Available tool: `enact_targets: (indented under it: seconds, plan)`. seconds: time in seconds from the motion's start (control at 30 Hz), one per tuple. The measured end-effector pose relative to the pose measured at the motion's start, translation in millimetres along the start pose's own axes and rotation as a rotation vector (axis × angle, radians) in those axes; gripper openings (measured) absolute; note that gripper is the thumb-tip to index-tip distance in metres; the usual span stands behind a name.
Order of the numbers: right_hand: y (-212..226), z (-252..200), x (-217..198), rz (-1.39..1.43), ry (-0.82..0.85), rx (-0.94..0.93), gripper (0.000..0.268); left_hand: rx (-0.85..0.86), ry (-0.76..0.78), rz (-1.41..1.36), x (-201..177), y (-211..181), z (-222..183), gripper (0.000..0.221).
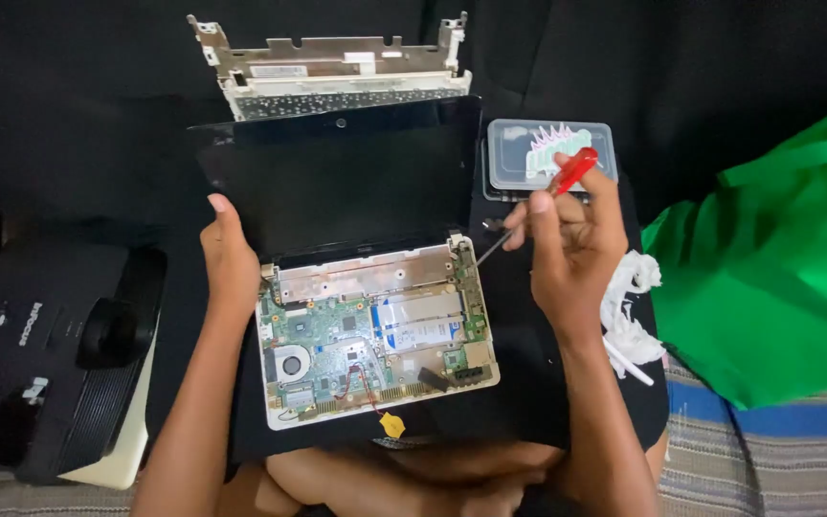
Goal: Disassembling a laptop by removing screws with a screwdriver and prying off the internal plastic frame.
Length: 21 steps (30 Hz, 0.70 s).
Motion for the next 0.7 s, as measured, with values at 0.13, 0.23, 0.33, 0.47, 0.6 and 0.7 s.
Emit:
enact_targets:
  seconds: [0.13, 0.23, 0.33, 0.47, 0.6, 0.7]
  plan:
    - [-4, -1, 8, -0.025, 0.079, 0.01, 0.029, 0.001, -0.02, 0.036, -1, -1, 0, 0.068]
    - [6, 0, 13, -0.031, 0.169, -0.012, 0.025, 0.006, -0.025, 0.049, -3, -1, -2, 0.07]
    - [8, -2, 15, -0.017, 0.218, 0.009, 0.024, -0.005, -0.027, 0.067, -3, -2, -3, 0.07]
    - [9, -2, 17, 0.007, 0.243, -0.005, 0.023, -0.012, -0.032, 0.064, -2, -5, -5, 0.069]
    - [16, -4, 26, -0.01, 0.304, -0.004, 0.022, -0.011, -0.027, 0.071, -3, -5, -5, 0.068]
    - [21, -6, 31, -0.027, 0.301, -0.018, 0.023, -0.003, -0.029, 0.054, -7, 5, 1, 0.07]
Point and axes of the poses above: each hand's wrist, its own z-axis towards the middle knuckle, its own x-axis out of the palm, y = z × x, the point moved 10 cm from there along z, towards the middle knuckle, and after that the axes turned 6 degrees about -z, right-handed, at the moved point
